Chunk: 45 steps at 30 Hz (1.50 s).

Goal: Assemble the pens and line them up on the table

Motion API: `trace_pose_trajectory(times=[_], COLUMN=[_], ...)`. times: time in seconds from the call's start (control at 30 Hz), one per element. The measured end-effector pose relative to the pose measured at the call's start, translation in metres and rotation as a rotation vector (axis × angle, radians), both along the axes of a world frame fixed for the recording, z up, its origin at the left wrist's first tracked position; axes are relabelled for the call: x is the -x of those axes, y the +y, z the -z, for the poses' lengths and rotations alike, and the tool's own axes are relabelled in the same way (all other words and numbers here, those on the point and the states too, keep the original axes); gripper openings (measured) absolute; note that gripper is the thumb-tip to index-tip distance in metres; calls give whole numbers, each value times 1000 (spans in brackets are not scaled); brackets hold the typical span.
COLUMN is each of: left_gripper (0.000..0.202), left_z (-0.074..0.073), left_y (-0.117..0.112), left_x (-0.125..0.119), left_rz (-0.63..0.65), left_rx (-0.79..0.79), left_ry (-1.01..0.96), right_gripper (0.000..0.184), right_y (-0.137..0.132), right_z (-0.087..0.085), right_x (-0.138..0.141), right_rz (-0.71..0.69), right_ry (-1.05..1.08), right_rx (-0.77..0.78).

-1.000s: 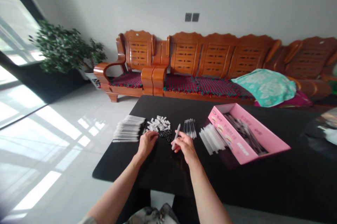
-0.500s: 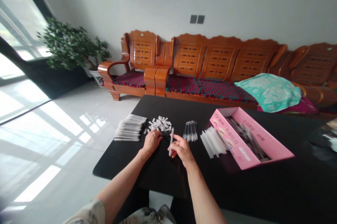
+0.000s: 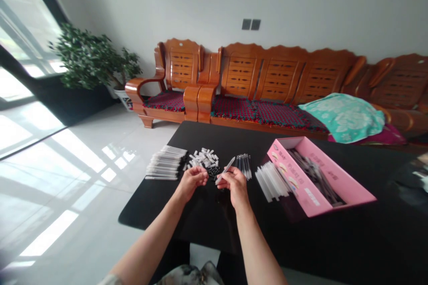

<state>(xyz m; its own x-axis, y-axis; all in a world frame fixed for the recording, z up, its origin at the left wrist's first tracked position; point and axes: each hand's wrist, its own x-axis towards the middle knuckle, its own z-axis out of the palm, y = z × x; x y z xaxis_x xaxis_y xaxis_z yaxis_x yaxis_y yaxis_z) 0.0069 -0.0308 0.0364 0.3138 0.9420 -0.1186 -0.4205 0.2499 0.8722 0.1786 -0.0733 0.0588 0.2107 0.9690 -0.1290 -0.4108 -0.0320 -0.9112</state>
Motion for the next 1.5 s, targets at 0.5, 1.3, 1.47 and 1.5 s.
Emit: trace_pose_trajectory(times=[0.5,1.3,1.47,1.5], left_gripper=[33,24,26,26], left_z=[-9,-10,-8,-8], left_y=[-17,-23,-24,-24], left_x=[-10,-17,-18,-18], left_rz=[128,22,12,9], left_rx=[45,205,182,177], left_ry=[-150,-261,-240,-236], right_gripper=[34,33,34,34], right_y=[0,-3,-5,-5], right_z=[-21,-13,-14,-14], right_x=[6,19,19,19], right_rz=[175,192,197,196], right_ry=[50,15,10,11], right_rx=[-129,-107,-104,-103])
